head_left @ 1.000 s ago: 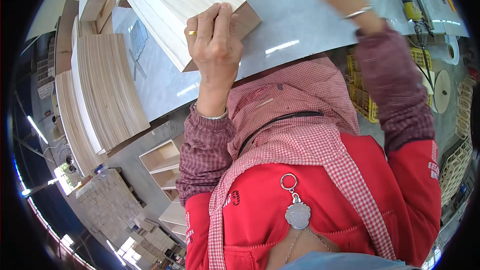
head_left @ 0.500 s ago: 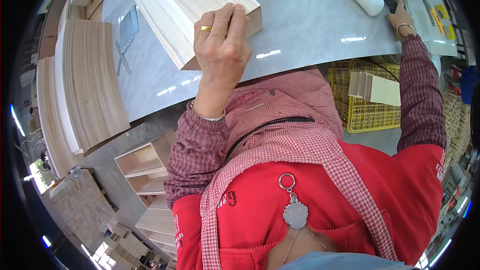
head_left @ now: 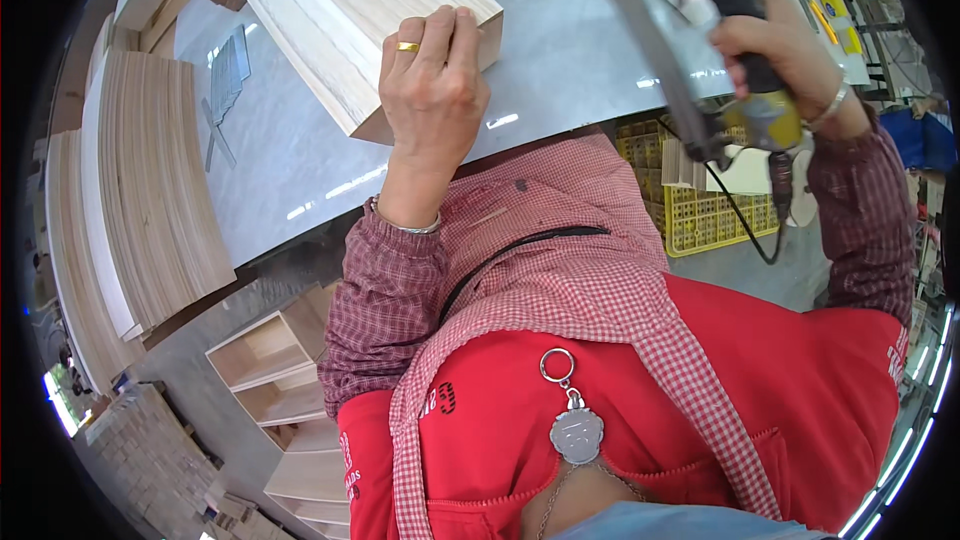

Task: Assemble wooden boxes or drawer components using glue and a pneumatic nail gun.

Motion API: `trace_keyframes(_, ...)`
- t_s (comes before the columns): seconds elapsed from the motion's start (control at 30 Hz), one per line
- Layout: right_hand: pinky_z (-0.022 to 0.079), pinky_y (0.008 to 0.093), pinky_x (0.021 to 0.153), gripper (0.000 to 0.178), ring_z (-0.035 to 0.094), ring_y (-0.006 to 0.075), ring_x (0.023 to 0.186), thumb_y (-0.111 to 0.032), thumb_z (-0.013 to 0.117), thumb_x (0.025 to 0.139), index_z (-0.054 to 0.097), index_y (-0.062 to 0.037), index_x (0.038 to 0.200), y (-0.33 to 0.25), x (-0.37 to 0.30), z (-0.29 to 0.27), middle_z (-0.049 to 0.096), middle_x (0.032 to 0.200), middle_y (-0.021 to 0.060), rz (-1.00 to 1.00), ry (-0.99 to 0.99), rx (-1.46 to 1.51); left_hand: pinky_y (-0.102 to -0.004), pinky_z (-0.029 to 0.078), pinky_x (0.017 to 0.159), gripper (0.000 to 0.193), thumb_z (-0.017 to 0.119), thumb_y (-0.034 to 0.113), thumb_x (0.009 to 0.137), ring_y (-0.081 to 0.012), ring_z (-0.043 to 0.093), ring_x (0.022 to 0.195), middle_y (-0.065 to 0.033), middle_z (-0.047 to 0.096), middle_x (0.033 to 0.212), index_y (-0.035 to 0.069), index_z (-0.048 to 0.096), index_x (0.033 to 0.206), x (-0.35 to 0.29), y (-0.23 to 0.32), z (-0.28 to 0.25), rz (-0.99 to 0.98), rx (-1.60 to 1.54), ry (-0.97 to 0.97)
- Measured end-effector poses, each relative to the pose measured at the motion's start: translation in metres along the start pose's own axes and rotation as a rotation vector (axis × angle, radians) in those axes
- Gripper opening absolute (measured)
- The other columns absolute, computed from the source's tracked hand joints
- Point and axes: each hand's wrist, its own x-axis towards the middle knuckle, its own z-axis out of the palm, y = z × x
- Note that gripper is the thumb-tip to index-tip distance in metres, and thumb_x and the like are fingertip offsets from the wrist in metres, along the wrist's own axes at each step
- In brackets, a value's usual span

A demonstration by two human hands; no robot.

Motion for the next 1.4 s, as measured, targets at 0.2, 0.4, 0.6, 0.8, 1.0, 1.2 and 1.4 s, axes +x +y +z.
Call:
trace_keyframes(0.2, 0.041, 0.0189, 0.037, 0.033, 0.047, 0.0079, 0.038, -0.011, 0.063, 0.074, 0.054, 0.0076, 0.099, -0.025, -0.005, 0.046, 0.052, 0.053, 0.0023, -0.044, -0.182, -0.012, -0.0287, 0.042, 0.068, 0.025, 0.060, -0.002, 0.067, -0.0188, 0.050, 0.074, -0.0053, 0.056, 0.094, 0.000, 0.062, 0.092, 0.002, 0.002, -0.003, -0.003, -0.002, -0.009)
trace_keyframes(0.4, 0.041, 0.0187, 0.036, 0.038, 0.046, 0.0074, 0.037, -0.012, 0.063, 0.074, 0.055, 0.0090, 0.104, -0.039, -0.011, 0.038, 0.052, 0.052, 0.0025, -0.004, -0.190, 0.059, -0.0284, 0.042, 0.068, 0.023, 0.060, -0.001, 0.068, -0.0190, 0.049, 0.075, -0.0054, 0.054, 0.093, 0.000, 0.061, 0.091, 0.000, 0.000, -0.004, -0.004, -0.004, -0.022)
trace_keyframes(0.6, 0.040, 0.0187, 0.035, 0.034, 0.045, 0.0068, 0.036, -0.012, 0.063, 0.074, 0.057, 0.0083, 0.101, -0.051, -0.009, 0.043, 0.052, 0.052, 0.0027, -0.005, -0.268, -0.019, -0.0284, 0.042, 0.069, 0.023, 0.060, 0.000, 0.068, -0.0191, 0.049, 0.075, -0.0059, 0.054, 0.093, -0.001, 0.061, 0.090, 0.000, 0.001, -0.004, -0.014, -0.007, -0.038)
trace_keyframes(0.8, 0.041, 0.0190, 0.035, 0.032, 0.046, 0.0069, 0.037, -0.011, 0.063, 0.073, 0.056, 0.0078, 0.098, -0.057, -0.007, 0.047, 0.052, 0.052, 0.0027, 0.001, -0.279, -0.071, -0.0281, 0.042, 0.068, 0.022, 0.060, 0.001, 0.068, -0.0189, 0.048, 0.075, -0.0062, 0.054, 0.092, -0.001, 0.062, 0.090, 0.000, 0.002, -0.003, -0.002, -0.013, -0.009)
trace_keyframes(1.0, 0.041, 0.0192, 0.035, 0.031, 0.046, 0.0071, 0.037, -0.011, 0.062, 0.073, 0.056, 0.0076, 0.097, -0.058, -0.008, 0.048, 0.052, 0.052, 0.0030, 0.019, -0.260, -0.100, -0.0276, 0.042, 0.068, 0.022, 0.060, 0.001, 0.068, -0.0188, 0.049, 0.076, -0.0062, 0.054, 0.092, 0.000, 0.062, 0.091, 0.001, 0.001, -0.005, -0.006, -0.010, -0.023)
trace_keyframes(1.2, 0.041, 0.0194, 0.035, 0.032, 0.046, 0.0078, 0.037, -0.010, 0.062, 0.073, 0.055, 0.0077, 0.099, -0.057, -0.005, 0.049, 0.052, 0.051, 0.0035, 0.051, -0.216, -0.121, -0.0272, 0.042, 0.070, 0.023, 0.063, 0.006, 0.070, -0.0182, 0.051, 0.078, -0.0052, 0.056, 0.093, 0.003, 0.063, 0.093, 0.004, -0.001, -0.019, -0.048, 0.004, -0.108)
trace_keyframes(1.4, 0.041, 0.0197, 0.035, 0.034, 0.046, 0.0084, 0.037, -0.009, 0.061, 0.072, 0.053, 0.0077, 0.100, -0.055, -0.006, 0.048, 0.052, 0.051, 0.0041, 0.086, -0.196, -0.128, -0.0289, 0.049, 0.078, 0.035, 0.075, 0.029, 0.076, -0.0214, 0.058, 0.094, -0.0131, 0.053, 0.118, 0.011, 0.065, 0.104, -0.020, -0.024, -0.062, -0.242, 0.278, -0.038)
